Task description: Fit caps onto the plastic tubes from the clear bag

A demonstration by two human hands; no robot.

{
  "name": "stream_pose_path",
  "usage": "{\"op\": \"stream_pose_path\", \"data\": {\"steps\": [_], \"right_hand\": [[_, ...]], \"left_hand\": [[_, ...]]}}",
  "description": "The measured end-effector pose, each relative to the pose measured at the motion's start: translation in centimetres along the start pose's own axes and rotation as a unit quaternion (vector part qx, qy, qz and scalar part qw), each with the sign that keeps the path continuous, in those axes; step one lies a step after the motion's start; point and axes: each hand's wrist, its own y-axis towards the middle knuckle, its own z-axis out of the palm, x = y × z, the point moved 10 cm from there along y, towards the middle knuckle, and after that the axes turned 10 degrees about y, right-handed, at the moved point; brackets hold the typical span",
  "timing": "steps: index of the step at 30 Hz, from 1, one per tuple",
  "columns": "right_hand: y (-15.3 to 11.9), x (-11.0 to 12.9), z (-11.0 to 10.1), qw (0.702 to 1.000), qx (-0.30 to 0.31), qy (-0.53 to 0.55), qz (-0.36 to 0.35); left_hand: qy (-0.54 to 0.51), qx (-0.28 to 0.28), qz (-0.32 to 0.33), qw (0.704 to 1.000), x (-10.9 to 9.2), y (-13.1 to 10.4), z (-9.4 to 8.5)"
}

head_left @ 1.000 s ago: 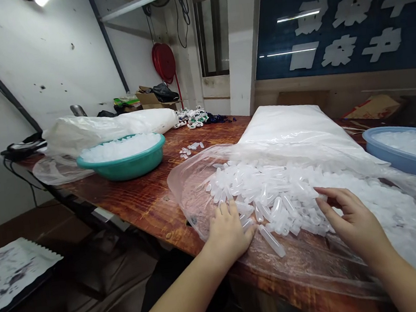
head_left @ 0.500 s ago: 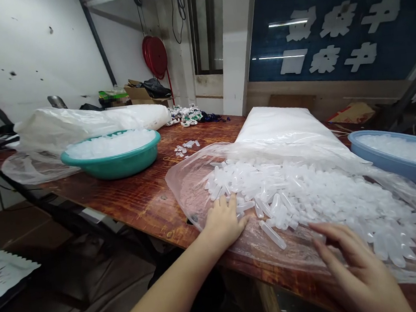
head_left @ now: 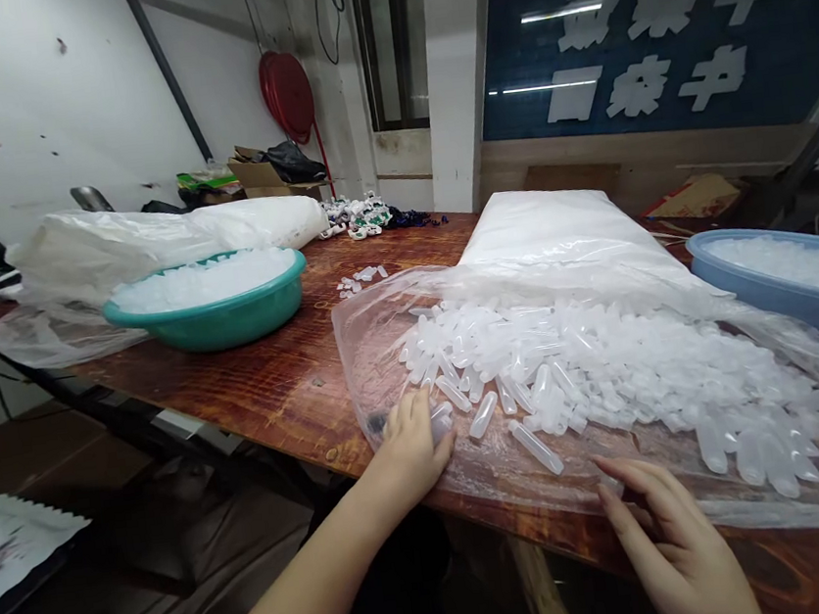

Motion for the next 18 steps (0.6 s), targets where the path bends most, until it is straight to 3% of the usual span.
{"op": "stream_pose_path", "data": {"steps": [3,9,15,18], "right_hand": [[-0.1,-0.7,0.1,0.998,-0.013,0.029,0.054],[-0.2,-0.5,0.1,0.996,-0.009,0.047,0.079],[-0.7,-1.7,-0.1,0.993,-0.013,0.059,0.103],[-1.0,-1.8,0.0,0.987,-0.014,0.111,0.116]], "left_hand": [[-0.006,0.02,-0.026,0.999,0.7,0.1,0.1],[0.009,0.048,-0.043,0.998,0.6,1.0,-0.4],[0.008,0.05,0.002,0.999,0.0,0.7,-1.2],[-0.048,-0.001,0.074,0.996,-1.7,-1.4,-2.0]]}}
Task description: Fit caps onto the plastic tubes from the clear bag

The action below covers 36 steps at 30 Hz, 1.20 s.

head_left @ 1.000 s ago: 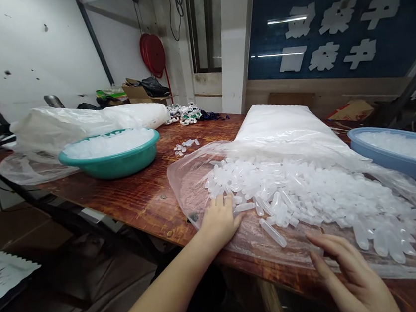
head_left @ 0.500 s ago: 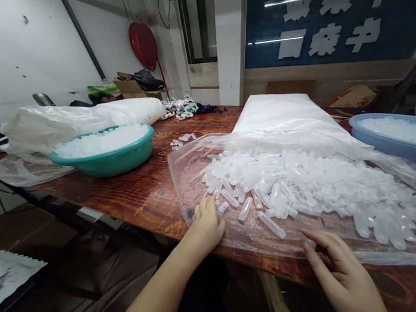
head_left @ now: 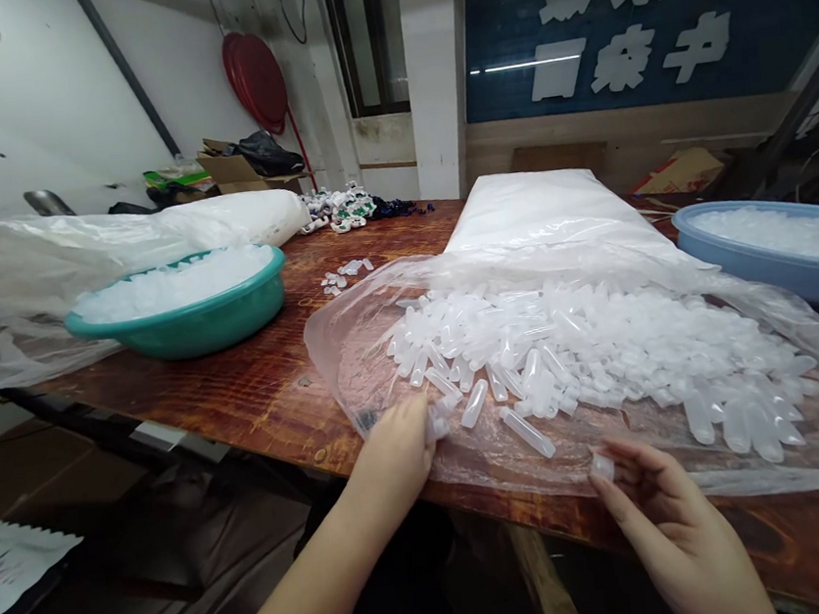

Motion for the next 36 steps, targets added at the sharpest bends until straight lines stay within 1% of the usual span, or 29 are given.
{"op": "stream_pose_path", "data": {"steps": [1,2,3,4,5,6,8,10,11,13,14,15,17,19,20,21,23,25,26,27,29,31,33,35,36], "right_hand": [[-0.2,0.6,0.2,1.0,0.009,0.018,-0.013],[-0.3,1.6,0.4,0.999,0.024,0.033,-0.034],[-0.6,2.8,0.7,0.996,0.045,0.045,-0.061],[-0.9,4.1,1.1,0.992,0.072,0.054,-0.086],[-1.3,5.2,1.4,0.987,0.102,0.06,-0.107],[-1.7,6.1,1.6,0.981,0.134,0.06,-0.123],[-2.7,7.0,1.9,0.97,0.195,0.045,-0.137],[-4.0,7.2,1.9,0.955,0.254,0.005,-0.155],[-4.7,7.4,1.8,0.944,0.277,-0.021,-0.176],[-6.0,7.5,1.6,0.925,0.305,-0.071,-0.215],[-6.3,7.2,1.5,0.924,0.307,-0.084,-0.214],[-6.4,6.6,1.4,0.93,0.303,-0.087,-0.191],[-6.2,4.4,1.1,0.953,0.275,-0.086,-0.093],[-6.3,1.7,0.6,0.969,0.23,-0.092,0.015],[-6.5,0.6,0.3,0.972,0.208,-0.097,0.052],[-6.8,-0.2,0.1,0.975,0.188,-0.094,0.071],[-7.5,-0.9,0.2,0.978,0.186,-0.061,0.066],[-8.2,-1.3,0.7,0.976,0.209,-0.031,0.056],[-8.5,-1.8,0.8,0.973,0.219,-0.029,0.072],[-8.7,-2.4,0.8,0.969,0.22,-0.033,0.104],[-8.7,-3.3,0.1,0.967,0.195,-0.041,0.157],[-8.4,-2.9,0.1,0.968,0.195,-0.043,0.153],[-8.4,-2.3,0.6,0.967,0.215,-0.058,0.126],[-8.5,-2.4,0.9,0.966,0.211,-0.076,0.125],[-8.6,-2.8,0.8,0.967,0.198,-0.074,0.142]], "left_hand": [[-0.043,-0.027,0.046,0.998,-1.3,-1.0,-0.3],[-0.097,-0.053,0.098,0.989,-2.8,-2.2,-0.7],[-0.153,-0.065,0.151,0.974,-4.4,-3.5,-0.9],[-0.203,-0.059,0.195,0.958,-5.8,-4.7,-0.8],[-0.246,-0.037,0.226,0.942,-7.2,-5.7,-0.5],[-0.279,-0.006,0.243,0.929,-8.3,-6.5,0.1],[-0.321,0.063,0.238,0.915,-9.7,-7.4,1.5],[-0.336,0.121,0.212,0.91,-10.3,-7.7,3.0],[-0.337,0.151,0.201,0.907,-10.5,-7.8,3.7],[-0.337,0.209,0.188,0.898,-11.0,-8.1,5.2],[-0.338,0.233,0.187,0.893,-11.3,-8.3,5.8],[-0.337,0.25,0.189,0.888,-11.6,-8.5,6.3],[-0.324,0.257,0.203,0.888,-12.2,-8.6,7.0],[-0.283,0.23,0.222,0.904,-12.6,-8.4,7.4],[-0.256,0.215,0.227,0.915,-12.7,-8.3,7.6],[-0.23,0.205,0.23,0.923,-12.8,-8.2,7.9],[-0.194,0.2,0.229,0.933,-12.9,-8.1,8.5],[-0.171,0.214,0.237,0.932,-13.3,-8.2,9.1],[-0.163,0.22,0.245,0.93,-13.6,-8.3,9.3],[-0.154,0.224,0.252,0.929,-13.9,-8.4,9.4],[-0.142,0.229,0.257,0.928,-14.2,-8.5,9.5],[-0.147,0.229,0.242,0.931,-14.1,-8.3,9.6],[-0.155,0.229,0.231,0.933,-14.0,-8.1,9.9],[-0.144,0.227,0.253,0.929,-14.3,-8.3,10.2],[-0.128,0.224,0.275,0.926,-14.6,-8.5,10.4]]}}
